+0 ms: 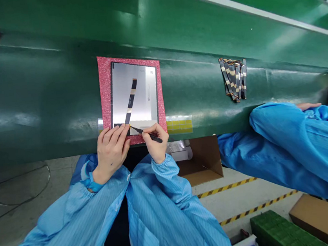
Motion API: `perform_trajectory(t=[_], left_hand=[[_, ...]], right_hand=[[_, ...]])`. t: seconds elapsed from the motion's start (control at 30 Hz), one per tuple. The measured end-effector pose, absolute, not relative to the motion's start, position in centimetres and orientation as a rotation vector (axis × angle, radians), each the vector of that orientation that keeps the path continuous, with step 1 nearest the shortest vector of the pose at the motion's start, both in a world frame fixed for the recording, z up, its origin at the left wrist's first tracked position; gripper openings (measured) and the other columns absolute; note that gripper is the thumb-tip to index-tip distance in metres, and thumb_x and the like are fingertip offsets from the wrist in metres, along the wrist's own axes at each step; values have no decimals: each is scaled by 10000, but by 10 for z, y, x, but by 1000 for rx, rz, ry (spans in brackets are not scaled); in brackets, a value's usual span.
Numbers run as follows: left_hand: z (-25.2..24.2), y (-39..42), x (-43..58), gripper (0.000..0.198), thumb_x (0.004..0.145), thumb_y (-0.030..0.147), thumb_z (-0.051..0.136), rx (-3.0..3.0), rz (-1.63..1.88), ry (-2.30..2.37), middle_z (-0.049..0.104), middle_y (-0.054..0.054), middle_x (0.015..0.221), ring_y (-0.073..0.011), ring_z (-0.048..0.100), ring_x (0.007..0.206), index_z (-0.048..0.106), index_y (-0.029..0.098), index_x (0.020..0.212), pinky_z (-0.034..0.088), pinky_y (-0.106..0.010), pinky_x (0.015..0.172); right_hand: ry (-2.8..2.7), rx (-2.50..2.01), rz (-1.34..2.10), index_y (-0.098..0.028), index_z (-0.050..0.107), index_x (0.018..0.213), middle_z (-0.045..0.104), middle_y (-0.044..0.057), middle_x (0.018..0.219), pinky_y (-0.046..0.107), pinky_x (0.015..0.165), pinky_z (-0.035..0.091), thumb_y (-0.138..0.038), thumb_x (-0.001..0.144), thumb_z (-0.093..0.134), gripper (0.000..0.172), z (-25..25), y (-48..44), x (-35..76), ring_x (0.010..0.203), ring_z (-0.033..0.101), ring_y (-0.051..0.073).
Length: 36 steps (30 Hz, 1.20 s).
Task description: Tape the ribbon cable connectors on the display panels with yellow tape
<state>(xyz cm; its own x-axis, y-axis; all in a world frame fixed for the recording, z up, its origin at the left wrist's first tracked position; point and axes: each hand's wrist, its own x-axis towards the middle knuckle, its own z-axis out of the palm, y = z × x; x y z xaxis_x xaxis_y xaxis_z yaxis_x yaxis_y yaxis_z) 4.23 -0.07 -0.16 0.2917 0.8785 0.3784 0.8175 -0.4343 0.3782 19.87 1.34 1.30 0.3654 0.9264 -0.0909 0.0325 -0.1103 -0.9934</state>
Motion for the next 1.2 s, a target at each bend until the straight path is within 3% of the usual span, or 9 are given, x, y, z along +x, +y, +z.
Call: perform_trajectory(t=[0.17, 0.37, 0.6, 0.73, 0.83, 0.93, 1.03, 1.1, 1.2], left_hand=[[-5, -5, 45, 583, 964, 234, 545, 2390, 831, 1617, 653, -121, 1376, -275, 601, 1228, 428, 178, 1533, 345, -462, 1152], [-6, -6, 43, 592, 962, 297, 586, 2488, 758, 1625, 639, -129, 1389, -292, 606, 1224, 441, 211, 1529, 346, -476, 1157], [-8, -14, 40, 747, 986, 270, 521, 2436, 786, 1541, 481, -208, 1533, -310, 439, 1438, 154, 103, 1614, 352, -476, 1197], [-2, -14, 39, 650, 986, 228, 501, 2373, 807, 1565, 436, -236, 1553, -335, 414, 1445, 271, 81, 1576, 387, -486, 1171], [6, 3, 32, 456, 1000, 236, 463, 2242, 850, 1725, 572, -208, 1401, -319, 544, 1290, 494, 107, 1437, 458, -468, 1078], [13, 32, 23, 374, 994, 303, 471, 2039, 806, 2064, 623, -202, 1197, -333, 594, 1103, 600, 104, 1284, 496, -475, 944], [18, 56, 19, 285, 972, 334, 490, 1973, 665, 2167, 628, -193, 1061, -356, 588, 1013, 633, 114, 1082, 484, -485, 875], [21, 63, 19, 208, 977, 296, 444, 1942, 658, 2085, 636, -159, 988, -329, 598, 968, 602, 166, 934, 476, -451, 860], [25, 69, 21, 217, 1009, 316, 369, 1677, 815, 1933, 629, -78, 859, -260, 628, 835, 538, 213, 921, 471, -369, 784]], right_hand=[[-918, -1479, 716, -215, 598, 638, 630, -45, 604, 256, 561, 510, -147, 692, 681, 120, 25, 14, 222, 548, 615, 127], [-770, -1425, 488, -236, 478, 660, 535, -84, 569, 253, 519, 479, -151, 694, 626, 175, 26, 31, 261, 455, 534, 101], [-694, -1445, 446, -221, 500, 680, 514, -82, 593, 220, 481, 415, -170, 691, 620, 131, -1, 50, 266, 491, 606, 108], [-688, -1419, 451, -215, 502, 670, 500, -88, 581, 208, 461, 377, -151, 688, 612, 128, -1, 49, 267, 461, 573, 87], [-678, -1440, 442, -218, 486, 675, 499, -85, 592, 197, 440, 341, -177, 693, 609, 131, 0, 48, 267, 486, 612, 97], [-680, -1472, 439, -222, 473, 682, 499, -81, 593, 185, 420, 318, -224, 704, 609, 138, -1, 49, 268, 517, 650, 114], [-670, -1463, 444, -218, 474, 672, 510, -79, 590, 182, 412, 315, -236, 686, 622, 150, -2, 49, 270, 507, 647, 116], [-658, -1451, 439, -211, 486, 663, 510, -79, 587, 184, 415, 311, -224, 670, 633, 147, -2, 50, 272, 509, 646, 120], [-653, -1454, 433, -205, 507, 657, 517, -81, 591, 193, 428, 327, -216, 664, 643, 137, -3, 52, 274, 496, 627, 114]])
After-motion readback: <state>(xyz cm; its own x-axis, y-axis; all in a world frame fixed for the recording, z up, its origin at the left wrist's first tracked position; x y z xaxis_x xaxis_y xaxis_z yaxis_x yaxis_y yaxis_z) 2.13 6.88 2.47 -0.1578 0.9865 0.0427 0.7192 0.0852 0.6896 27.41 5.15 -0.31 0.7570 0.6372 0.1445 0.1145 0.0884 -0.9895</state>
